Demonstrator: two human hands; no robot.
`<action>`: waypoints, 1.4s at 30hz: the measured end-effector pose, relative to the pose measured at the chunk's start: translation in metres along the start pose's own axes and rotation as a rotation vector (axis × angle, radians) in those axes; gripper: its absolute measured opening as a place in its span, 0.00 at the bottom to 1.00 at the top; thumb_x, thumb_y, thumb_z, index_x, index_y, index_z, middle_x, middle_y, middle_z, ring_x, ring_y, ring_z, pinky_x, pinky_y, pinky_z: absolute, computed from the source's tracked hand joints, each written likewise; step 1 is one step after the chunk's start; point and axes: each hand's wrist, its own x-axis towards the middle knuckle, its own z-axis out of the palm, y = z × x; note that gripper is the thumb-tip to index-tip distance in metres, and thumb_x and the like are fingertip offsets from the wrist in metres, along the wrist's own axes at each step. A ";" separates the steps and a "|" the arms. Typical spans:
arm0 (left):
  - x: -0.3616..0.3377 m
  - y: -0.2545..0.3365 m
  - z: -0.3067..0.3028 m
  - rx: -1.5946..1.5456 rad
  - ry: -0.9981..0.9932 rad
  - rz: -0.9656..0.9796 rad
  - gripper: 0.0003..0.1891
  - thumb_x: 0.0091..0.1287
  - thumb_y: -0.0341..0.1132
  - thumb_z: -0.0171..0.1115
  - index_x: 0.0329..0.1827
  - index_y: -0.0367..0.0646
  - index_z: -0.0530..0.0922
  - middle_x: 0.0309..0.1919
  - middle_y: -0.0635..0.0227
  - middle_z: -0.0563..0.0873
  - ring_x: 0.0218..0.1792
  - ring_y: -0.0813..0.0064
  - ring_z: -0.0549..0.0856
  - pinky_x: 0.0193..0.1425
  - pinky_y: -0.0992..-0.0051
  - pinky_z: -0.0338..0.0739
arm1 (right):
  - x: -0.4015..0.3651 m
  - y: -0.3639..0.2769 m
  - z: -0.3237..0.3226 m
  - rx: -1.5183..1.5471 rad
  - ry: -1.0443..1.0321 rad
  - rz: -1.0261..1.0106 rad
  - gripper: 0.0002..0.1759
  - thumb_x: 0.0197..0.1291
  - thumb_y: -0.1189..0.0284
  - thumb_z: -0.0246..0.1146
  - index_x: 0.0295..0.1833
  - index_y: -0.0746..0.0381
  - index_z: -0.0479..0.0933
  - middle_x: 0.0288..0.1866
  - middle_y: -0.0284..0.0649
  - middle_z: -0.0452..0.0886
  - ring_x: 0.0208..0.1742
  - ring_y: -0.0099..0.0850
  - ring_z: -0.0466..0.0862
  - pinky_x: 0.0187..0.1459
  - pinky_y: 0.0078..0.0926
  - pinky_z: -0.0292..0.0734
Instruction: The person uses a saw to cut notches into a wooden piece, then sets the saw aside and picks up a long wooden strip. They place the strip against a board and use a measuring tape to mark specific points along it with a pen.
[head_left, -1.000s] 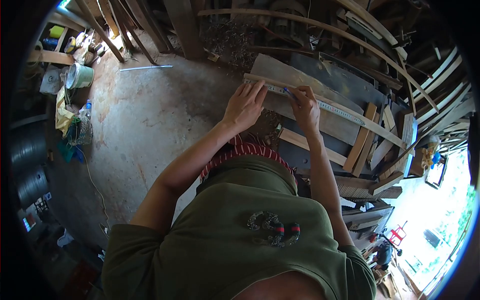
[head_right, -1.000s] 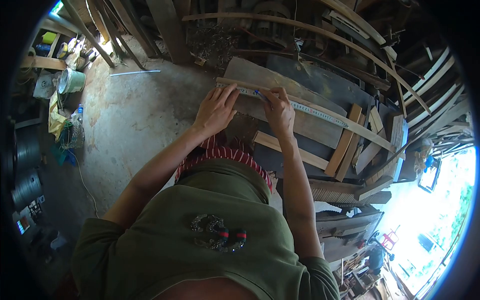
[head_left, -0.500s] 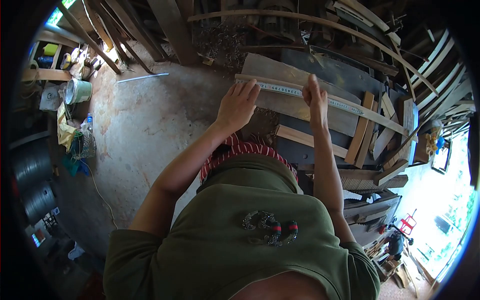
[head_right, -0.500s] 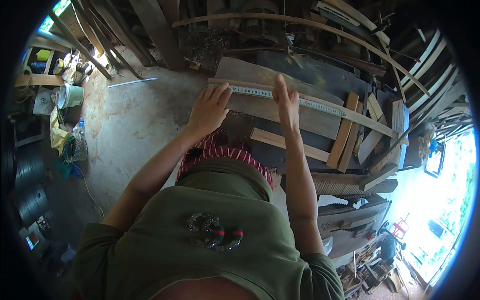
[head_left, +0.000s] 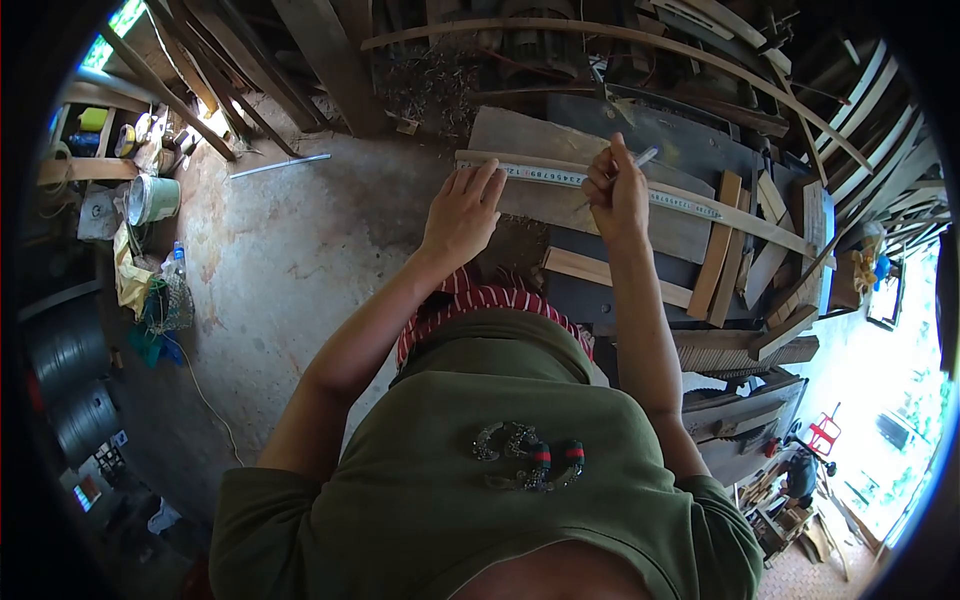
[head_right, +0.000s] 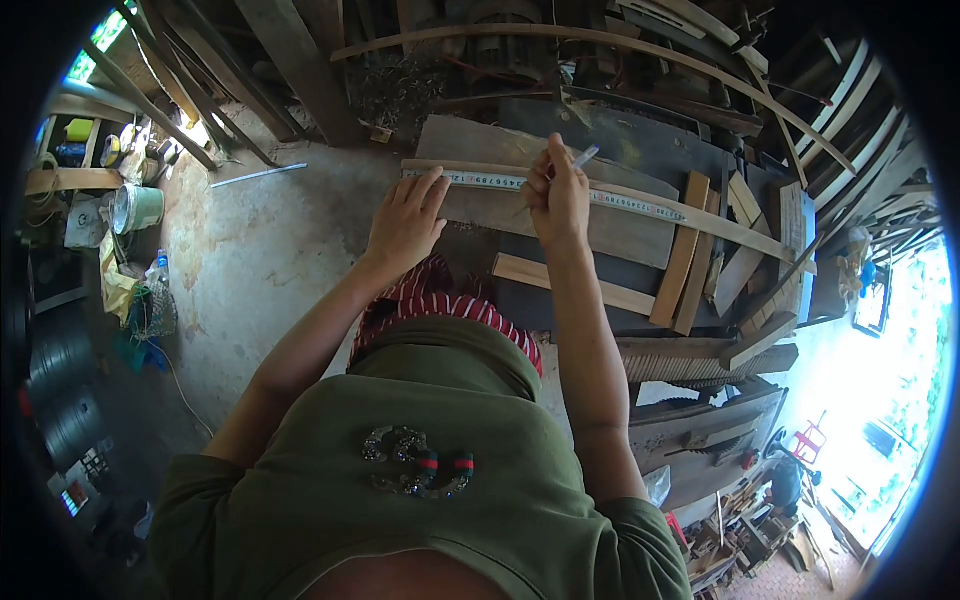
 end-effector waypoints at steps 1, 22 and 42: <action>0.000 0.000 0.000 -0.009 0.004 0.002 0.32 0.58 0.37 0.73 0.66 0.39 0.74 0.67 0.61 0.74 0.66 0.61 0.75 0.72 0.61 0.72 | -0.001 0.005 0.015 0.099 0.100 -0.039 0.31 0.77 0.43 0.50 0.30 0.58 0.73 0.27 0.31 0.70 0.24 0.22 0.69 0.27 0.22 0.64; 0.009 0.008 -0.006 0.028 -0.057 -0.037 0.34 0.59 0.34 0.71 0.72 0.49 0.74 0.67 0.59 0.76 0.63 0.57 0.76 0.72 0.58 0.71 | 0.006 0.053 0.010 -0.862 0.093 -0.446 0.13 0.65 0.66 0.69 0.39 0.67 0.84 0.28 0.38 0.87 0.31 0.22 0.85 0.35 0.24 0.77; 0.017 0.010 -0.012 0.027 -0.085 -0.053 0.35 0.57 0.38 0.74 0.71 0.53 0.76 0.61 0.63 0.78 0.60 0.59 0.76 0.67 0.60 0.73 | 0.006 0.058 0.012 -0.945 0.090 -0.546 0.12 0.66 0.66 0.67 0.39 0.66 0.82 0.28 0.36 0.85 0.28 0.21 0.80 0.33 0.24 0.75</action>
